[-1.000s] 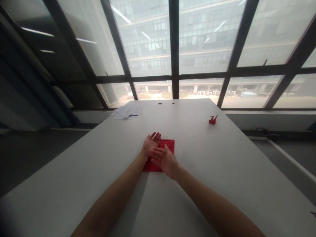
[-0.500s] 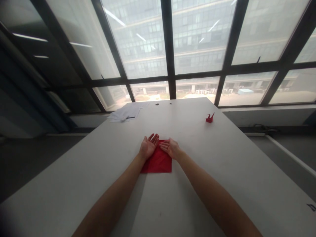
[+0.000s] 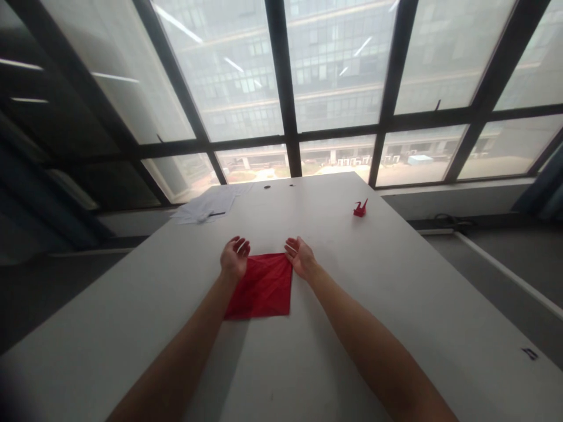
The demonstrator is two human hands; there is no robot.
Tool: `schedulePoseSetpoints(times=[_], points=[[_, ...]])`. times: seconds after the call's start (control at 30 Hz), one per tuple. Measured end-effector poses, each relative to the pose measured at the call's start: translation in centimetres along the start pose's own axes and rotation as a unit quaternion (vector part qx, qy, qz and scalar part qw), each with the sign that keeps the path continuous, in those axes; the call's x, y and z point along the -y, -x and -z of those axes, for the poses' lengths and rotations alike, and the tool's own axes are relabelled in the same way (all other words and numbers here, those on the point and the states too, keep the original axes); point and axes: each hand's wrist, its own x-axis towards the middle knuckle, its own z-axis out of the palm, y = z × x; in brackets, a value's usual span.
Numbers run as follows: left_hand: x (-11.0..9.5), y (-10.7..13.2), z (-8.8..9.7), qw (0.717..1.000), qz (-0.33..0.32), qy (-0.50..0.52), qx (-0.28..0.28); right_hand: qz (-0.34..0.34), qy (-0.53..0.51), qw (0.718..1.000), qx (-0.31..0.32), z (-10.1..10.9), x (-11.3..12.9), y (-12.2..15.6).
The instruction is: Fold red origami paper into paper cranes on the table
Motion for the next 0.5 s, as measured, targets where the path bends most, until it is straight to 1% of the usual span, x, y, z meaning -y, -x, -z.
schedulePoseSetpoints(times=[0.07, 0.1, 0.17, 0.23, 0.3, 0.37, 0.43, 0.5], points=[[2.0, 0.1, -2.7, 0.998, 0.028, -0.016, 0.05, 0.051, 0.018, 0.998, -0.008, 0.6, 0.8, -0.2], [3.1, 0.2, -4.0, 0.996, 0.046, -0.019, 0.078, 0.077, 0.034, 0.996, -0.021, 1.3, 1.6, -0.6], [5.5, 0.3, -6.4, 0.987, 0.094, -0.021, 0.129, 0.128, 0.08, 0.986, -0.07, 3.5, 3.8, -1.7], [7.6, 0.2, -8.0, 0.976, 0.143, -0.018, 0.166, 0.181, 0.137, 0.963, -0.144, 6.6, 6.7, -3.2], [9.2, -0.2, -8.6, 0.966, 0.182, -0.009, 0.184, 0.233, 0.196, 0.927, -0.219, 10.2, 9.9, -4.5], [10.4, -0.7, -8.4, 0.96, 0.209, 0.005, 0.184, 0.271, 0.252, 0.89, -0.267, 13.4, 12.7, -5.7], [11.1, -1.4, -7.8, 0.958, 0.225, 0.021, 0.174, 0.293, 0.3, 0.86, -0.29, 15.8, 14.9, -6.8], [11.3, -1.8, -7.1, 0.958, 0.23, 0.039, 0.165, 0.307, 0.336, 0.84, -0.296, 17.1, 16.3, -7.9]])
